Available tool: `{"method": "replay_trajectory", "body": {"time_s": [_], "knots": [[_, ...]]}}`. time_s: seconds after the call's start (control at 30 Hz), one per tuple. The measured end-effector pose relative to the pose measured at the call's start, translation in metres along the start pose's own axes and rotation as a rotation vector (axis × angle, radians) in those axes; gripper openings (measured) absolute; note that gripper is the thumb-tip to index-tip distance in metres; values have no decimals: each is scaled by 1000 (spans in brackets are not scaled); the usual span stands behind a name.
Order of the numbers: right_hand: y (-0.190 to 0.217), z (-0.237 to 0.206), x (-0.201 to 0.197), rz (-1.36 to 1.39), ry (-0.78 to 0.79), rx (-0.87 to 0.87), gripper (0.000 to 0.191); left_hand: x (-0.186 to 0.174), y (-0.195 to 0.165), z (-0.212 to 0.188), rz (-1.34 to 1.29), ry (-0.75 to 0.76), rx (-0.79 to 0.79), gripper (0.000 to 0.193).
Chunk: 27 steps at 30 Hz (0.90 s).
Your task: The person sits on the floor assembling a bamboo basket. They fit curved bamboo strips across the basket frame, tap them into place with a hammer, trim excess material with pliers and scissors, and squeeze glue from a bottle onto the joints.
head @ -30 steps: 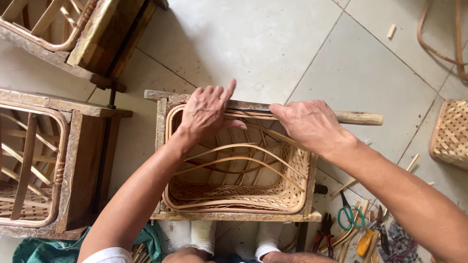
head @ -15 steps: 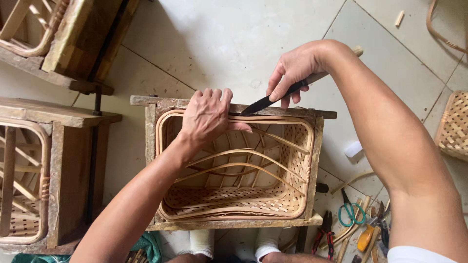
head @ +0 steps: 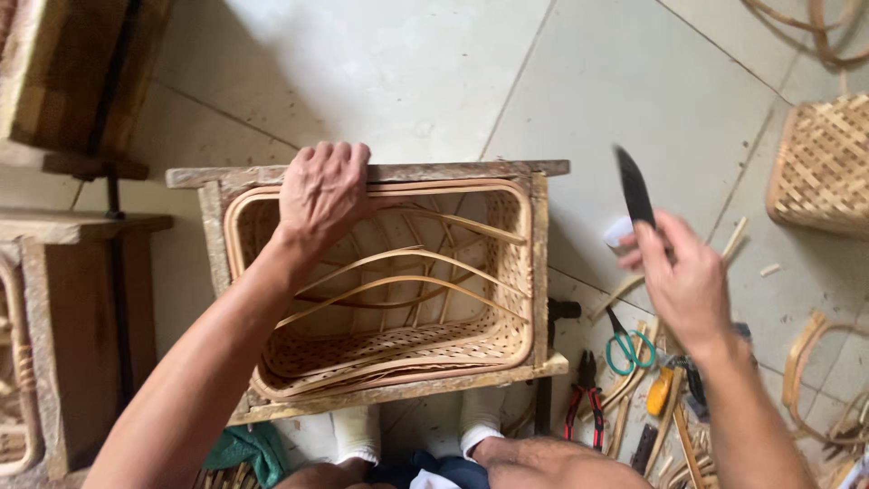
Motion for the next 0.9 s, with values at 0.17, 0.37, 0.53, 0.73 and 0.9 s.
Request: {"method": "replay_trajectory", "body": {"time_s": [0.17, 0.37, 0.53, 0.73, 0.9], "knots": [[-131, -77, 49, 51, 17, 386, 26, -3, -33, 16, 13, -114, 66, 22], [-185, -117, 79, -402, -80, 341, 55, 18, -29, 15, 47, 30, 65, 24], [-153, -134, 70, -342, -297, 152, 50, 9, -33, 10, 114, -10, 77, 25], [-106, -142, 123, -27, 165, 329, 47, 4, -33, 4, 76, 155, -44, 36], [-111, -138, 151, 23, 160, 406, 44, 4, -28, 8, 70, 42, -19, 37]]}}
Point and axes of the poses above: each hand's wrist, its own z-axis towards the middle knuckle, its own x-axis out of the palm, y = z × x, the point moved 5 cm from there along z, towards the middle knuckle, and after that the axes turned 6 degrees about -z, right-handed, at the moved point
